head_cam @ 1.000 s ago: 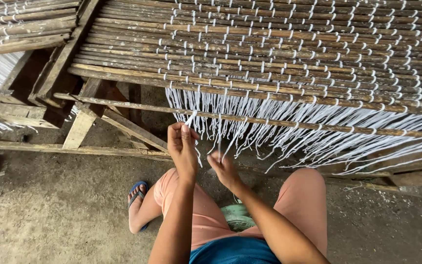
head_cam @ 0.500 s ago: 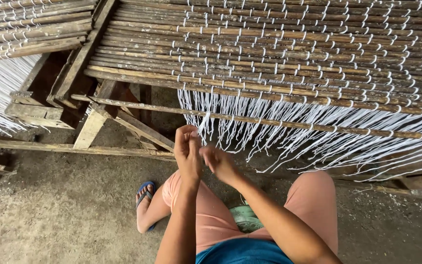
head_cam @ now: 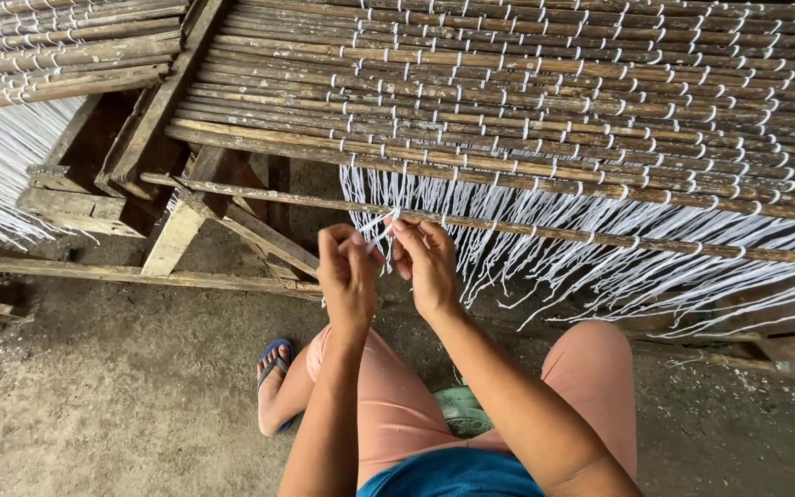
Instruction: Looping and weaving white threads onto wooden sticks as part of a manual manufacturing process.
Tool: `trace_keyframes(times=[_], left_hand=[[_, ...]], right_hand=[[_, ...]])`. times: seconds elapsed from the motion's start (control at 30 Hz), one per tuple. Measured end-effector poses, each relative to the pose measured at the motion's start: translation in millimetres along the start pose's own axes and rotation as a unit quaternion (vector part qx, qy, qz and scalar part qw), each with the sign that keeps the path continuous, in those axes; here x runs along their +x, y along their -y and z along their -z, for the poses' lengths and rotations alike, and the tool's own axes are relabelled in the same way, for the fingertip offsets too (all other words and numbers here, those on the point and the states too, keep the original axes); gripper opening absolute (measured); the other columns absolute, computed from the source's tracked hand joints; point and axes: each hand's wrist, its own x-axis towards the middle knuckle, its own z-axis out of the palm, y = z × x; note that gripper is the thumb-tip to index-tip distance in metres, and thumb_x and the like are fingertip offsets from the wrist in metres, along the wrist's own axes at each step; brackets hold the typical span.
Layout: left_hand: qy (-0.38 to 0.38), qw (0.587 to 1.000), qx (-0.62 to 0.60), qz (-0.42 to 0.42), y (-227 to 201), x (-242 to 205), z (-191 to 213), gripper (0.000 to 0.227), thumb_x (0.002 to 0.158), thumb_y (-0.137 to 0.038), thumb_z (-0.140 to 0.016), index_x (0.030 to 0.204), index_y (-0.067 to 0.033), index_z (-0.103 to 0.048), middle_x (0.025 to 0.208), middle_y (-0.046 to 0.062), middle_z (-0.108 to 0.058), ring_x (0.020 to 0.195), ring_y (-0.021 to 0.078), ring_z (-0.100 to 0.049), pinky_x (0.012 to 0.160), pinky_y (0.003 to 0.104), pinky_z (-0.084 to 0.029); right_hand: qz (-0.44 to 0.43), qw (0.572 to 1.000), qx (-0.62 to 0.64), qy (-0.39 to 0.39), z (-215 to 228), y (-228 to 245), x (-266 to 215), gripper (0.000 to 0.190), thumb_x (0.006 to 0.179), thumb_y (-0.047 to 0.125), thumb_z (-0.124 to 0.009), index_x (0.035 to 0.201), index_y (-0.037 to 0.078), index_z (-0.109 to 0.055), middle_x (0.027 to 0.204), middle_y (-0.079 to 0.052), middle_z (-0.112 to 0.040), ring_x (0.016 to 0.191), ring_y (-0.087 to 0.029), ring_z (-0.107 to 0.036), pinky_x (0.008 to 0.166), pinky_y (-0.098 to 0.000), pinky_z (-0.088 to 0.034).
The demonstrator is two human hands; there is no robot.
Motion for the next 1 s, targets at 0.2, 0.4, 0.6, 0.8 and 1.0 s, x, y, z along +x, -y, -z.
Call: trace_keyframes(times=[0.2,0.4,0.6,0.8,1.0], left_hand=[[-0.072,0.996,0.046,-0.016,11,19,12,0.016,0.112,-0.022,-0.039,0.117,-0.0078,-0.045,0.072,0.007,-0.069,0.052,0.0112,-0.054,0.051,0.023,-0.037],[-0.076,0.997,-0.024,-0.006,28,1,21,0.012,0.11,-0.015,-0.048,0.116,-0.0054,-0.051,0.082,0.008,-0.065,0.071,0.0128,-0.058,0.067,0.025,-0.043],[-0.086,0.996,-0.012,0.003,3,0,19,0.013,0.103,-0.014,-0.063,0.099,-0.0041,-0.072,0.076,0.008,-0.069,0.071,0.0111,-0.056,0.068,0.025,-0.047],[-0.151,0.988,-0.014,-0.009,-7,22,25,0.017,0.105,-0.017,-0.062,0.099,-0.0037,-0.071,0.073,0.008,-0.067,0.068,0.0102,-0.052,0.064,0.023,-0.043],[-0.192,0.98,-0.046,0.025,-7,19,22,0.017,0.105,-0.018,-0.062,0.102,-0.0031,-0.071,0.074,0.011,-0.069,0.067,0.011,-0.057,0.067,0.024,-0.049]], right_hand=[[-0.032,0.994,0.097,-0.023,-5,-12,4,0.012,0.099,0.016,-0.067,0.099,0.004,-0.069,0.087,-0.01,-0.066,0.054,-0.008,-0.052,0.034,-0.0135,-0.032],[-0.052,0.98,0.166,0.095,-15,-3,-4,0.014,0.106,0.019,-0.053,0.105,0.005,-0.056,0.086,-0.012,-0.065,0.048,-0.005,-0.045,0.034,-0.0136,-0.028],[0.009,0.987,0.017,0.16,-15,5,-14,0.023,0.109,0.02,-0.047,0.113,0.001,-0.06,0.083,-0.012,-0.062,0.054,-0.006,-0.043,0.04,-0.0148,-0.035],[0.041,0.99,0.025,0.133,-16,12,-19,0.027,0.111,0.021,-0.041,0.113,0.003,-0.06,0.078,-0.01,-0.059,0.057,-0.006,-0.042,0.041,-0.0153,-0.034],[0.062,0.992,0.069,0.089,-13,11,-25,0.027,0.112,0.025,-0.039,0.112,0.004,-0.056,0.075,-0.008,-0.054,0.057,-0.006,-0.04,0.043,-0.0151,-0.033]])
